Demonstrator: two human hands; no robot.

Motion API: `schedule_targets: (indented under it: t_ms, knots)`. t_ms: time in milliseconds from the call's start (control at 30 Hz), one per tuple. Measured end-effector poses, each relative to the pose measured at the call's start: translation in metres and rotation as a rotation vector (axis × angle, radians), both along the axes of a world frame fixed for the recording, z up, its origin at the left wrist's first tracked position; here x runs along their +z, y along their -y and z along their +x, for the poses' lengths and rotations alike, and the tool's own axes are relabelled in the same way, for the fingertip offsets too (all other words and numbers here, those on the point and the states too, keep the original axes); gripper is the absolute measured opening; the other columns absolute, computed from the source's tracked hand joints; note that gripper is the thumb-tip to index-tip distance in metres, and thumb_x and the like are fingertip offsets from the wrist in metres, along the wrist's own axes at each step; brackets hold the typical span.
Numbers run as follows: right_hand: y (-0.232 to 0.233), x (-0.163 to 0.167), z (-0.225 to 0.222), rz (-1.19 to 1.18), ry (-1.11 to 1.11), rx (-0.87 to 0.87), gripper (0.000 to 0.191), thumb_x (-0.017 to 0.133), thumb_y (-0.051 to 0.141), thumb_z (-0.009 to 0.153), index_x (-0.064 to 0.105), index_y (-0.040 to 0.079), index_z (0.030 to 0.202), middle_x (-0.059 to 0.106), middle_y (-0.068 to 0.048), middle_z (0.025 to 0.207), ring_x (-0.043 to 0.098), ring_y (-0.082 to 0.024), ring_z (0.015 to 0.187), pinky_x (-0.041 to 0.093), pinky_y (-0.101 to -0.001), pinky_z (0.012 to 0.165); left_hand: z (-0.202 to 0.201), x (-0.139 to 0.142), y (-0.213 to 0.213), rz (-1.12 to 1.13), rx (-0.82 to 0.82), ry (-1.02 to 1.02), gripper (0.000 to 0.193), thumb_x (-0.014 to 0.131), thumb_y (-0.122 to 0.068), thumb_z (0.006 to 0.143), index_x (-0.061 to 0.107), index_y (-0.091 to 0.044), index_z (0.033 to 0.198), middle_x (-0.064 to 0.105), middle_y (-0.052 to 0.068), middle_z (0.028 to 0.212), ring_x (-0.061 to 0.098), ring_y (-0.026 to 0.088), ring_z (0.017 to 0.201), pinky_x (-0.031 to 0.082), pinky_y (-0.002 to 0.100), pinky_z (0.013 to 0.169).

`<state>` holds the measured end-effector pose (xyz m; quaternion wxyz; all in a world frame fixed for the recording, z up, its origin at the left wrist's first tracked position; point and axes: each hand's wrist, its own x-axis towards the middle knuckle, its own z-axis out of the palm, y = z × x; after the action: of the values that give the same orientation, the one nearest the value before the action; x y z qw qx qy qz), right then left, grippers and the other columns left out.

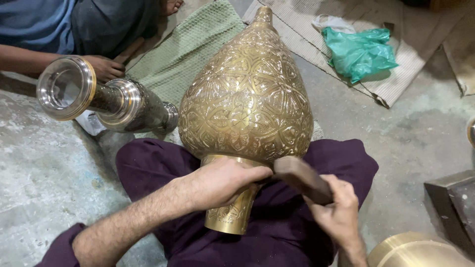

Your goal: The person sits on the floor with a large engraved brass vessel on their lap. They hold a small punch against the brass neck with one hand and strike it with a wooden mallet in the other hand, working around the neck to deepen the engraved pattern, repositioning the punch repeatedly.

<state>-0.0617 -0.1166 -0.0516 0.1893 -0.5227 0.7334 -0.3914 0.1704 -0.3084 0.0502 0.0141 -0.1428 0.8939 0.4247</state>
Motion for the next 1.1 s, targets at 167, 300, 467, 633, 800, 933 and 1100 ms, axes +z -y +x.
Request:
schedule_targets:
  t_ms: [167, 300, 467, 633, 800, 933, 1100]
  knots:
    - [0.017, 0.015, -0.019, 0.192, 0.345, -0.057, 0.028, 0.086, 0.008, 0.078, 0.066, 0.002, 0.096, 0.068, 0.000, 0.075, 0.060, -0.008, 0.067, 0.052, -0.0264, 0.062, 0.015, 0.000, -0.011, 0.033, 0.201, -0.092, 0.041, 0.068, -0.009, 0.093, 0.057, -0.007, 0.132, 0.073, 0.016, 0.112, 0.072, 0.036, 0.107, 0.059, 0.044, 0.090]
    - [0.032, 0.029, -0.023, -0.061, 0.577, -0.015, 0.024, 0.081, 0.009, 0.086, 0.065, 0.003, 0.101, 0.068, 0.003, 0.089, 0.064, -0.006, 0.080, 0.054, -0.0227, 0.073, 0.024, 0.000, -0.015, 0.106, 0.266, -0.092, 0.036, 0.066, -0.011, 0.098, 0.057, -0.007, 0.132, 0.075, 0.015, 0.112, 0.073, 0.033, 0.108, 0.060, 0.042, 0.090]
    - [0.051, 0.042, -0.018, 0.092, 0.172, 0.070, 0.032, 0.088, 0.012, 0.077, 0.066, 0.002, 0.099, 0.066, 0.002, 0.074, 0.056, -0.008, 0.066, 0.049, -0.0254, 0.060, 0.026, -0.002, -0.011, 0.062, 0.159, -0.235, 0.038, 0.065, -0.009, 0.098, 0.056, -0.007, 0.135, 0.073, 0.016, 0.119, 0.072, 0.035, 0.111, 0.059, 0.043, 0.092]
    - [0.047, 0.034, 0.000, 0.052, 0.443, 0.099, 0.027, 0.084, 0.013, 0.083, 0.066, 0.003, 0.099, 0.066, 0.001, 0.081, 0.060, -0.007, 0.071, 0.052, -0.0235, 0.064, 0.021, -0.004, -0.002, 0.095, 0.057, -0.036, 0.042, 0.065, -0.010, 0.095, 0.056, -0.010, 0.136, 0.075, 0.015, 0.108, 0.073, 0.035, 0.102, 0.059, 0.045, 0.085]
    - [0.038, 0.022, -0.003, -0.052, -0.027, 0.148, 0.031, 0.086, 0.010, 0.075, 0.069, 0.002, 0.099, 0.072, -0.005, 0.087, 0.064, -0.015, 0.082, 0.053, -0.0296, 0.076, 0.011, -0.004, -0.002, 0.031, 0.058, -0.040, 0.042, 0.063, -0.011, 0.095, 0.057, -0.011, 0.136, 0.075, 0.015, 0.109, 0.072, 0.036, 0.101, 0.058, 0.046, 0.085]
    - [0.032, 0.016, -0.006, 0.006, -0.052, 0.103, 0.036, 0.086, 0.013, 0.070, 0.070, 0.004, 0.102, 0.073, -0.007, 0.087, 0.066, -0.021, 0.082, 0.055, -0.0342, 0.076, 0.008, -0.001, -0.005, 0.074, 0.108, 0.019, 0.041, 0.063, -0.012, 0.095, 0.057, -0.012, 0.135, 0.076, 0.014, 0.106, 0.073, 0.035, 0.099, 0.058, 0.047, 0.083]
    - [0.038, 0.021, -0.015, 0.127, 0.118, 0.086, 0.037, 0.087, 0.014, 0.074, 0.069, 0.007, 0.105, 0.074, -0.006, 0.081, 0.068, -0.022, 0.074, 0.056, -0.0355, 0.069, 0.012, 0.002, -0.012, 0.069, 0.192, 0.017, 0.037, 0.063, -0.013, 0.097, 0.057, -0.011, 0.133, 0.075, 0.015, 0.104, 0.073, 0.036, 0.098, 0.059, 0.046, 0.083]
